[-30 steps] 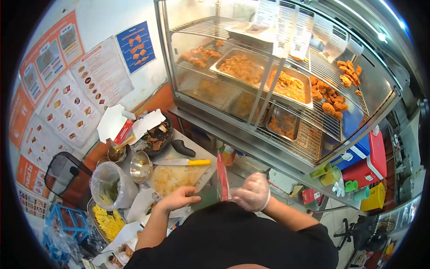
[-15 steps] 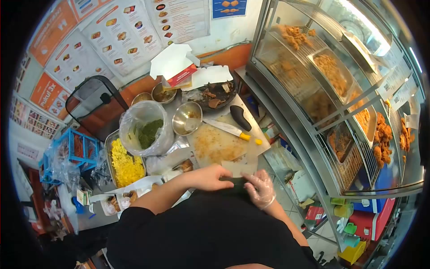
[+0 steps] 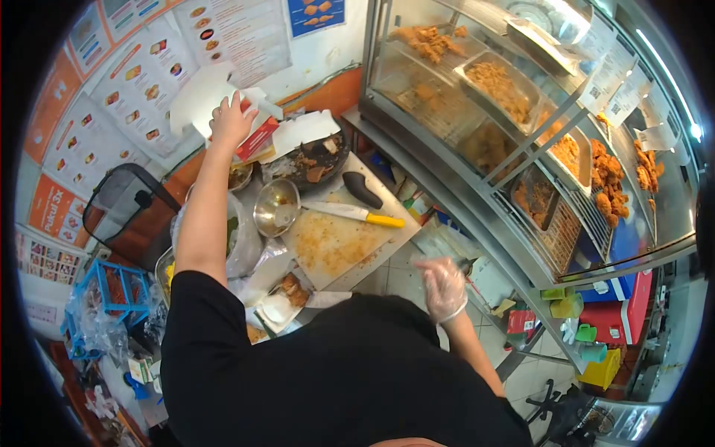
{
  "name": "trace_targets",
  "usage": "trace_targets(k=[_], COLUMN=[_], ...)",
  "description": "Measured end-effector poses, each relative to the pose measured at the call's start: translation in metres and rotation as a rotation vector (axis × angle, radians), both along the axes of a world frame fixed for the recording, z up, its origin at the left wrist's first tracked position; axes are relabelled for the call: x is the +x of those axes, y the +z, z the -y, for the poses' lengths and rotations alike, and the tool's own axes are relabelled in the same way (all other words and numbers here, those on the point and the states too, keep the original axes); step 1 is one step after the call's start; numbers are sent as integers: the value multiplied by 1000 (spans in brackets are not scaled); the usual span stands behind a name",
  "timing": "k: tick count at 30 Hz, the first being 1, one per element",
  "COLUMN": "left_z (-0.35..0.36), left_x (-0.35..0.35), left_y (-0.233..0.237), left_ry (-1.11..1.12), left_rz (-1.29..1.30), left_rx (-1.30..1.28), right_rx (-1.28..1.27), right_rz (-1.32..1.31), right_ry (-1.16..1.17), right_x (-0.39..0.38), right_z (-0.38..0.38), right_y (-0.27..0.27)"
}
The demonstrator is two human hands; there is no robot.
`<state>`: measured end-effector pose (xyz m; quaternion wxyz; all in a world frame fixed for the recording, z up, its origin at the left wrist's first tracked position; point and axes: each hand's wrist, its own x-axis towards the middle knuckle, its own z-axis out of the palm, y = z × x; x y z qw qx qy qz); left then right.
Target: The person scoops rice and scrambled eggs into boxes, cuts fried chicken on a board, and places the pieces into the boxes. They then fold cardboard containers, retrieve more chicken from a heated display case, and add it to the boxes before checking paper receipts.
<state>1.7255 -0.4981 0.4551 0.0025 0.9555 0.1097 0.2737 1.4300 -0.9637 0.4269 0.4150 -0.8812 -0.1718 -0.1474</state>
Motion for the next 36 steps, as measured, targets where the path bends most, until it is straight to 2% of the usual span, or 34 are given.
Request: trace_targets(k=[2,3,4,5,6,7,8,9,10,11,12,14,15,17,18,20,22,23,24,25,27,28,30,31,33,36], left_z=[20,47,85,112,159,178,199,250,249,270,295,334,357,405,426,481,546,573,607,634,676,694,728,733,735,734], left_x=[2,-8,-33,-46,-90,-102,-130,-190,-177,-186,-201,-191,-176,-151,-147,-144,-127,-123,-112,-114,-99,-86,-63,-79,-107,-106], left_y=[-9,-20,-17,-48,-36,-83,-134,-27,-157,-150,-136,-83,-48,46,102,189,262,300,331,362,398,413,429,436,447,452], left_ry=[-419,-473,-501,-742,-788,-968,-929,-701,-980,-1062,-1143,-1321,-1443,-1610,-1707,-1713,-1693,-1657,-1585,-1592,-1527,-1538,-1560,-1570,-1349,-1433], left_rz=[258,299,16,268,-124,-35,-285,-681,-749,-775,-800,-582,-356,74,156,326,793,791,961,830,661,676,336,341,-79,-76], left_rx=[-111,-114,-410,-345,-724,-702,-965,-810,-958,-966,-976,-809,-701,-499,-418,-313,-140,-33,16,13,47,56,163,168,287,286], right_rx=[-8,10,18,46,82,81,64,47,49,7,-38,-64,-87,-89,-86,-77,-62,-35,-5,-1,137,144,280,286,418,408], right_rz=[-19,-42,-98,-179,-270,-256,-288,-319,-303,-291,-280,-329,-388,-376,-372,-329,-285,-247,-210,-203,-244,-227,-223,-217,-78,48], right_ry=[-52,-108,-182,-234,-269,-309,-292,-268,-277,-244,-208,-221,-230,-238,-252,-273,-323,-398,-473,-488,-675,-685,-870,-880,-929,-833], right_x=[-15,-21,-29,-37,-45,-52,-59,-63,-66,-70,-74,-83,-89,-105,-114,-141,-175,-193,-214,-236,-272,-285,-310,-315,-314,-293], right_z=[14,21,30,38,46,49,55,61,68,76,84,102,112,132,142,164,188,204,219,234,271,287,316,325,343,376], right_y=[-8,-12,-24,-33,-40,-47,-50,-52,-50,-48,-45,-24,-17,-17,-18,-15,-18,-22,-28,-35,-50,-52,-46,-35,-7,26])
